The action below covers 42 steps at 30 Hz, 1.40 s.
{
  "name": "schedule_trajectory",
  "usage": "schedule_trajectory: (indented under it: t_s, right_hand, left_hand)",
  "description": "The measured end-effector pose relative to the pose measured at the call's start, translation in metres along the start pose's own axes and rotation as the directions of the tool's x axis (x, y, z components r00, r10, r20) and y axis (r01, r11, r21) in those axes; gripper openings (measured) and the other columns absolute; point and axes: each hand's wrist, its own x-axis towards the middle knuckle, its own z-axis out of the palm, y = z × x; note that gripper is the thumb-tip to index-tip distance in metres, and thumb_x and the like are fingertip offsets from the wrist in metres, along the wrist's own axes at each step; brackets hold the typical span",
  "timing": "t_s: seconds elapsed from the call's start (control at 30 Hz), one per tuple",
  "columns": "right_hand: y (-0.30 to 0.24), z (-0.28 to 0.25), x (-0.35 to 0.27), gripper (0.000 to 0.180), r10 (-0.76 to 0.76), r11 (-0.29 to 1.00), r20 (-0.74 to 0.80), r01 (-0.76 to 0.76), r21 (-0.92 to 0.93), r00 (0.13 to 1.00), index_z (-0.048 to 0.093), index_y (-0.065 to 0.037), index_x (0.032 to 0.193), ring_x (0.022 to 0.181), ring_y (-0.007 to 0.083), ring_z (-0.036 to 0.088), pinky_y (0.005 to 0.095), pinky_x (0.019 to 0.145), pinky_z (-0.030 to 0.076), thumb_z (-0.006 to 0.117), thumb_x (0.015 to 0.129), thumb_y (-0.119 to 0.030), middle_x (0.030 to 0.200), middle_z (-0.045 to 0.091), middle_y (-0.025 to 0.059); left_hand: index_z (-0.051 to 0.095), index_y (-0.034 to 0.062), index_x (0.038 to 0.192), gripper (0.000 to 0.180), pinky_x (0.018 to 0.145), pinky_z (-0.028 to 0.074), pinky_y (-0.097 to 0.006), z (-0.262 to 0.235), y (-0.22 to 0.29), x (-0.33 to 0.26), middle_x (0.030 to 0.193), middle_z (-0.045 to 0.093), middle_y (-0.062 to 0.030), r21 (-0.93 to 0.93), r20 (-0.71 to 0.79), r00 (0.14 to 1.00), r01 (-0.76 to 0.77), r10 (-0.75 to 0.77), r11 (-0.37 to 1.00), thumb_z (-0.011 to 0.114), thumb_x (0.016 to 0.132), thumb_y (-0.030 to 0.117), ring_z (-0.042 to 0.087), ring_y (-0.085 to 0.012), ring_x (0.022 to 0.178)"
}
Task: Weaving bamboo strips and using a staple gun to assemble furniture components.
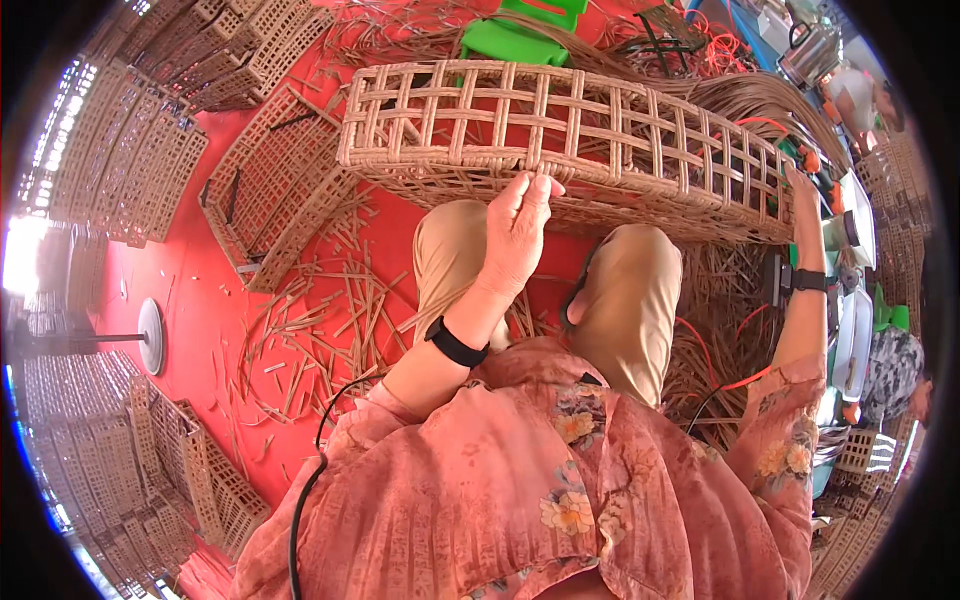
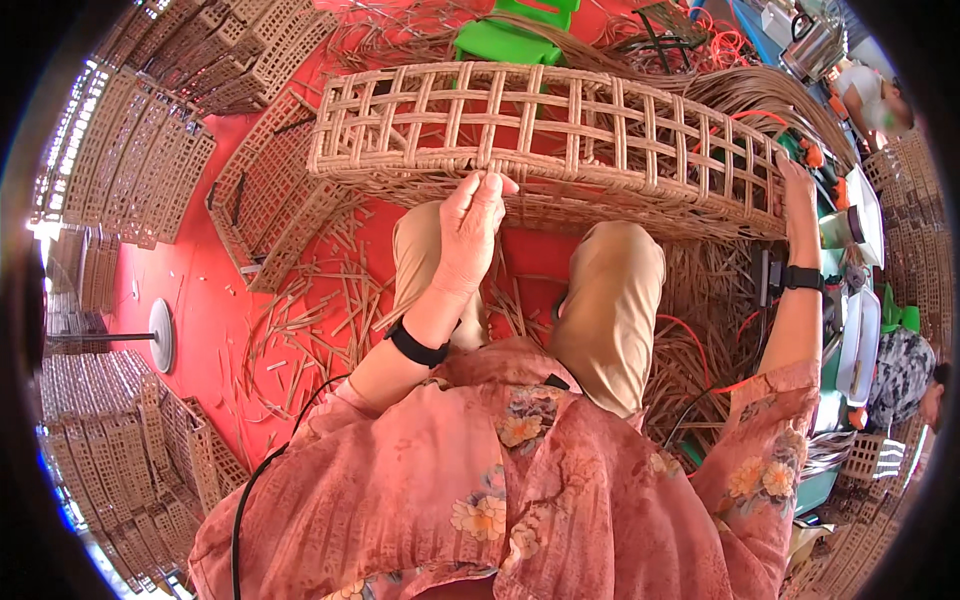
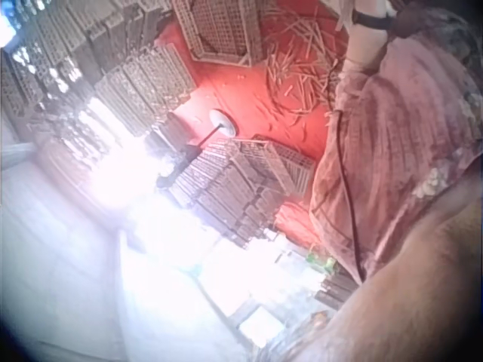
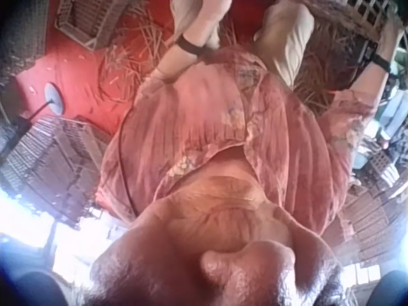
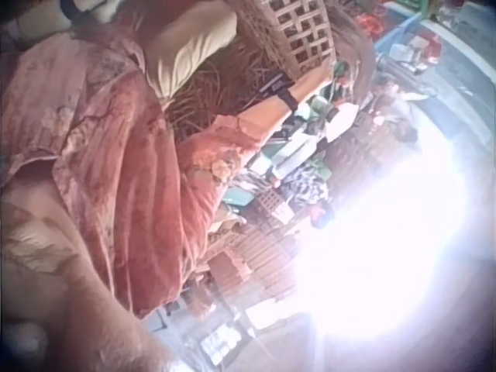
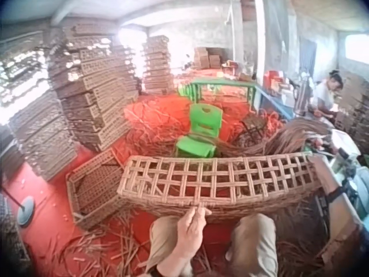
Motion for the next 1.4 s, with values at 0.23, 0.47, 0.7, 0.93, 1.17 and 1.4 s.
schedule_trajectory:
  t_s: [0.23, 0.47, 0.7, 0.93, 1.17, 1.4]
  right_hand:
    - [0.058, -0.038, 0.01, 0.036, -0.495, 0.742, 0.137, 0.5, -0.446, 0.858, 0.056, -0.003, 0.079, 0.064, 0.023, 0.053, 0.0394, 0.056, 0.04, 0.041, 0.095, -0.033, 0.071, 0.055, 0.0078]
    - [0.012, -0.037, -0.111, 0.056, -0.256, 0.949, -0.471, 0.125, -0.291, 0.844, 0.053, 0.001, 0.121, 0.094, 0.0304, 0.059, 0.0388, 0.086, 0.045, 0.063, 0.082, -0.037, 0.106, 0.06, 0.0186]
    - [0.106, -0.139, -0.121, 0.057, -0.131, 0.737, -0.547, -0.288, -0.612, 0.827, 0.05, 0.001, 0.121, 0.112, 0.0373, 0.053, 0.0457, 0.093, 0.043, 0.063, 0.081, -0.038, 0.117, 0.057, 0.0225]
    - [0.216, -0.221, -0.058, 0.052, 0.155, 0.79, -0.251, -0.272, -0.549, 0.956, 0.063, 0.004, 0.091, 0.073, 0.0269, 0.06, 0.0409, 0.067, 0.046, 0.073, 0.069, -0.042, 0.085, 0.065, 0.0163]
    - [0.252, -0.26, -0.034, 0.04, 0.156, 0.941, -0.199, -0.207, -0.268, 0.967, 0.056, 0.006, 0.098, 0.068, 0.0206, 0.053, 0.0364, 0.062, 0.044, 0.07, 0.065, -0.013, 0.084, 0.061, 0.0092]
    - [0.042, -0.191, -0.157, 0.053, 0.092, 0.995, -0.16, -0.097, -0.022, 0.983, 0.042, -0.005, 0.125, 0.063, 0.0109, 0.052, 0.025, 0.057, 0.042, 0.063, 0.076, -0.003, 0.081, 0.057, 0.0037]
  left_hand:
    - [0.066, 0.0015, 0.095, 0.026, 0.049, 0.03, -0.02, 0.016, -0.014, -0.008, 0.066, 0.044, 0.0068, 0.088, -0.042, 0.999, -0.028, 0.032, 0.996, 0.051, 0.095, 0.023, 0.036, -0.0023, 0.056]
    - [0.057, 0.002, 0.088, 0.029, 0.048, 0.023, -0.019, 0.016, 0.002, -0.005, 0.06, 0.033, 0.0063, -0.084, -0.124, 0.985, 0.107, -0.117, 0.991, 0.048, 0.098, 0.028, 0.028, -0.0022, 0.054]
    - [0.058, 0.002, 0.09, 0.028, 0.049, 0.025, -0.017, 0.014, 0.01, -0.022, 0.063, 0.039, 0.006, -0.018, -0.172, 0.98, 0.102, -0.104, 0.995, 0.05, 0.097, 0.028, 0.032, -0.0015, 0.055]
    - [0.06, -0.0035, 0.089, 0.025, 0.048, 0.029, -0.018, 0.018, -0.004, -0.023, 0.064, 0.043, 0.0045, -0.221, -0.108, 0.987, 0.093, -0.119, 0.971, 0.054, 0.094, 0.02, 0.037, -0.003, 0.055]
    - [0.061, 0.0046, 0.088, 0.028, 0.048, 0.025, -0.017, 0.012, -0.01, -0.019, 0.06, 0.039, 0.0085, -0.193, -0.094, 0.991, 0.072, -0.092, 0.979, 0.053, 0.096, 0.03, 0.033, -0.0004, 0.054]
    - [0.062, 0.0054, 0.084, 0.029, 0.049, 0.026, -0.017, 0.004, -0.011, -0.02, 0.059, 0.038, 0.0088, -0.227, -0.056, 0.997, 0.031, -0.045, 0.973, 0.053, 0.095, 0.031, 0.032, -0.0007, 0.054]
